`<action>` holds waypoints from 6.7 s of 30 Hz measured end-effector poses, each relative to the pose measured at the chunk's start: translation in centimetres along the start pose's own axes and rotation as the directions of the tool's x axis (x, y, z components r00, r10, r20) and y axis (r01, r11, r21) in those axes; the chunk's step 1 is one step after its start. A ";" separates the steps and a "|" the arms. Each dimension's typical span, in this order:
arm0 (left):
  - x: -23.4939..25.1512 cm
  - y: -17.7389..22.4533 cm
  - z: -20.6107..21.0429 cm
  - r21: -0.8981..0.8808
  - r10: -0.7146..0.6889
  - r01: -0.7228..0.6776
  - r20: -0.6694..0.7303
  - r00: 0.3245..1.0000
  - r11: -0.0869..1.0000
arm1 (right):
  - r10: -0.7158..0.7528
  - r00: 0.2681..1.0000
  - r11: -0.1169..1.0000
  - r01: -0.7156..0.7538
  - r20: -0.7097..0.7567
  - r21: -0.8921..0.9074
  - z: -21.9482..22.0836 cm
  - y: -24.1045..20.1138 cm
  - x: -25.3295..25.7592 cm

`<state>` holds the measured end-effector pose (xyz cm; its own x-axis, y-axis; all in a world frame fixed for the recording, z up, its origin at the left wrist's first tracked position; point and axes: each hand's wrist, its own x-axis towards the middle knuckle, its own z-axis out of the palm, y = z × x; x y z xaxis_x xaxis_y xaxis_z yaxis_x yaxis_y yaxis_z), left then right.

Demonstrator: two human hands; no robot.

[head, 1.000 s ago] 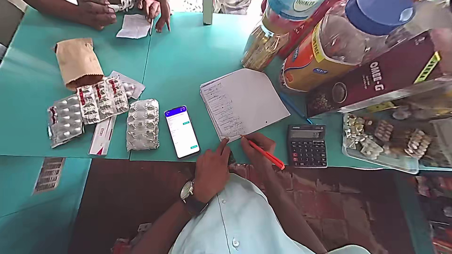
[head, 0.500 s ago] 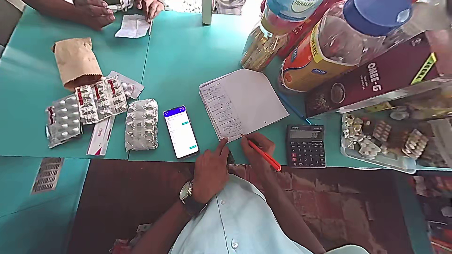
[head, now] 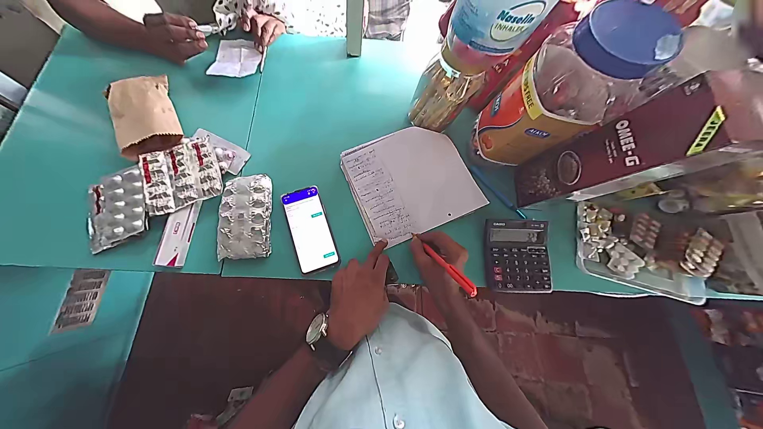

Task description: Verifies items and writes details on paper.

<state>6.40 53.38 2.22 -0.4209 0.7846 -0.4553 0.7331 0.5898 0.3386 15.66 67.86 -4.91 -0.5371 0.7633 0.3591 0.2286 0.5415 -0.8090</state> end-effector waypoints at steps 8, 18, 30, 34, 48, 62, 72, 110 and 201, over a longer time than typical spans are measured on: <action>0.0 0.0 0.2 -0.011 0.003 -0.003 -0.019 1.000 1.000 | 0.038 0.999 0.999 -0.038 -0.016 -0.003 0.0 -0.3 0.0; -0.5 -1.4 1.0 -0.170 0.020 -0.052 -0.188 0.982 0.984 | -0.163 0.964 0.982 0.137 0.210 0.134 -0.6 0.1 2.6; -0.2 -2.9 0.0 -0.431 -0.100 -0.073 -0.365 0.926 0.899 | -0.303 0.872 0.953 0.279 0.385 0.118 -0.5 1.1 4.8; 1.1 -3.0 -0.8 -0.559 -0.068 -0.141 -0.337 0.939 0.817 | -0.047 0.977 0.957 -0.016 0.209 0.291 -0.7 0.1 4.8; 0.7 -0.9 -1.4 -0.300 -0.038 -0.006 -0.141 0.989 0.954 | -0.188 0.947 0.982 0.174 0.261 0.077 0.9 1.1 3.9; -0.3 -1.4 1.5 -0.049 0.085 -0.124 -0.485 0.870 0.991 | -0.111 0.926 0.990 0.136 0.361 -0.045 1.2 1.3 3.9; -0.3 -1.1 -0.3 0.054 0.048 -0.047 -0.027 0.998 0.997 | -0.028 0.992 0.924 -0.021 0.122 0.382 -0.1 -0.9 1.7; -0.5 -0.7 -0.1 0.092 0.038 -0.036 -0.014 0.999 0.995 | -0.052 0.989 0.985 0.028 0.138 0.169 2.2 -1.4 -1.0; -0.2 -0.8 -0.1 0.049 0.032 -0.031 -0.021 0.999 0.998 | -0.041 0.992 0.993 0.027 0.118 0.115 0.8 0.0 0.2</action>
<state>5.87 52.75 2.11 -0.4084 0.8068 -0.4269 0.7711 0.5552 0.3115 14.88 67.71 -5.19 -0.6383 0.6935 0.3342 0.1189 0.5178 -0.8472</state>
